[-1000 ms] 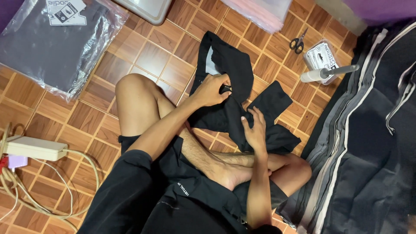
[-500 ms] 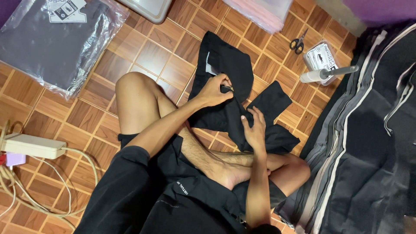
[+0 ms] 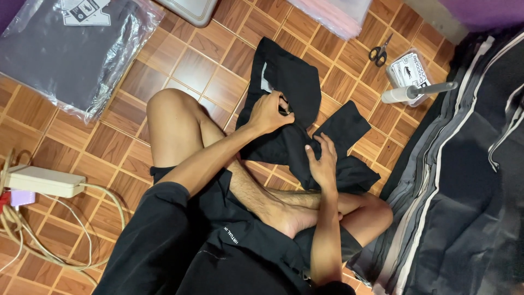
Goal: A person sitting on the floor carefully unfolds, inspects, and folds a pair of black pants.
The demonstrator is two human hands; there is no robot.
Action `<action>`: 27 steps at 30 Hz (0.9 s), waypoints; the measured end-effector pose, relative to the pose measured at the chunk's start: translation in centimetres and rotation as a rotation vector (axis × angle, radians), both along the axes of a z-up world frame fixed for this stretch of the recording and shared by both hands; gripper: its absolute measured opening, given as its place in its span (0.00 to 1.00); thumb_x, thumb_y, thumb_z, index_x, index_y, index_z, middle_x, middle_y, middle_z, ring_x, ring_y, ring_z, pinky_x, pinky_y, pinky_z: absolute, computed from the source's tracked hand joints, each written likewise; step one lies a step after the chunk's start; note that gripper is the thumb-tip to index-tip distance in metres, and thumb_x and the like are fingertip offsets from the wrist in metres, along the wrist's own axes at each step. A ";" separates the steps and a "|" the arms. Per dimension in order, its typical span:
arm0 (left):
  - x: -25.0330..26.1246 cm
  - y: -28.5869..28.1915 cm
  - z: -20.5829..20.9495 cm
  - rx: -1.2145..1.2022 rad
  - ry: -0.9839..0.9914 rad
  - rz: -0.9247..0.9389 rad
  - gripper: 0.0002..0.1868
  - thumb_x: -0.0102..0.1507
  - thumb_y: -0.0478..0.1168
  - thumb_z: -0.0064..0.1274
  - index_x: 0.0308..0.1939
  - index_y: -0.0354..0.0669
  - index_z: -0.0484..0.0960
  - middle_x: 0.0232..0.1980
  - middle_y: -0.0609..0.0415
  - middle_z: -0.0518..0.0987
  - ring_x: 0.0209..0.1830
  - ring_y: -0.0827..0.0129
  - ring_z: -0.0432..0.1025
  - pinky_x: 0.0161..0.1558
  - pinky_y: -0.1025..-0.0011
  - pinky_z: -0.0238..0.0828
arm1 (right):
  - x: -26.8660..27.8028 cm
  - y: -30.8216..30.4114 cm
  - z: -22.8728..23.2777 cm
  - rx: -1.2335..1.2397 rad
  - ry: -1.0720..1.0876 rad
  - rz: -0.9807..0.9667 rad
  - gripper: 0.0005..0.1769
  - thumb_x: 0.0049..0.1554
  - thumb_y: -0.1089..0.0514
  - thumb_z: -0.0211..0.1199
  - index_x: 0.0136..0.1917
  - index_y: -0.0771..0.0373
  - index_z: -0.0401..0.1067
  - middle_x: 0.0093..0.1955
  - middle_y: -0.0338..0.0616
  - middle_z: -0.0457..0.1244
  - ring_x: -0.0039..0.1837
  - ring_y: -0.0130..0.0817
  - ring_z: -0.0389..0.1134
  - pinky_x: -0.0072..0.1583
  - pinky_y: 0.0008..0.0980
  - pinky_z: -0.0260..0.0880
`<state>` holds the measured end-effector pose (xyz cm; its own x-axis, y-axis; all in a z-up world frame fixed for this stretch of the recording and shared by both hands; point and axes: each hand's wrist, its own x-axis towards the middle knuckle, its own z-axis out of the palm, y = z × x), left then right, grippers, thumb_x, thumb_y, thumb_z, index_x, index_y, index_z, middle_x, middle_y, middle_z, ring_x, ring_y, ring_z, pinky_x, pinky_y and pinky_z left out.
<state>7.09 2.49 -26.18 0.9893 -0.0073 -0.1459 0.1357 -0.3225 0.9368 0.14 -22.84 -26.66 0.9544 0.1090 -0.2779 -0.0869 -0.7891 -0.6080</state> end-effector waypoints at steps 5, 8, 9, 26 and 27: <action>-0.2 -0.3 1.5 0.260 -0.088 -0.063 0.30 0.50 0.48 0.56 0.53 0.45 0.65 0.34 0.51 0.85 0.38 0.46 0.80 0.51 0.60 0.63 | 0.0 0.1 0.2 -0.002 -0.015 0.012 0.26 0.65 0.43 0.58 0.71 0.56 0.66 0.78 0.48 0.53 0.80 0.50 0.51 0.78 0.53 0.44; 0.1 -0.4 1.0 0.418 -0.144 -0.082 0.29 0.50 0.50 0.54 0.53 0.49 0.65 0.30 0.54 0.84 0.35 0.49 0.80 0.55 0.60 0.58 | 0.1 0.3 0.5 -0.009 -0.006 0.007 0.25 0.65 0.45 0.59 0.71 0.57 0.67 0.78 0.49 0.53 0.80 0.51 0.51 0.78 0.53 0.44; 0.2 -0.6 -0.5 0.417 -0.146 -0.081 0.29 0.50 0.50 0.54 0.53 0.49 0.65 0.30 0.54 0.84 0.35 0.49 0.80 0.55 0.60 0.58 | 0.0 0.4 0.7 -0.010 -0.009 0.007 0.25 0.65 0.45 0.59 0.71 0.57 0.67 0.78 0.49 0.53 0.80 0.51 0.51 0.78 0.53 0.44; 0.0 -0.5 -3.6 0.889 -0.595 -0.238 0.15 0.59 0.50 0.47 0.28 0.44 0.80 0.23 0.47 0.81 0.27 0.54 0.81 0.68 0.37 0.44 | -0.6 0.8 1.2 0.014 -0.031 0.010 0.25 0.65 0.46 0.59 0.71 0.59 0.67 0.78 0.51 0.53 0.81 0.52 0.50 0.78 0.54 0.45; 0.0 -0.4 -3.7 0.888 -0.595 -0.237 0.15 0.59 0.50 0.47 0.28 0.44 0.80 0.23 0.47 0.81 0.27 0.54 0.81 0.68 0.37 0.44 | -0.6 0.8 1.3 0.013 -0.031 0.010 0.25 0.65 0.46 0.59 0.71 0.59 0.67 0.78 0.51 0.53 0.81 0.52 0.50 0.78 0.54 0.45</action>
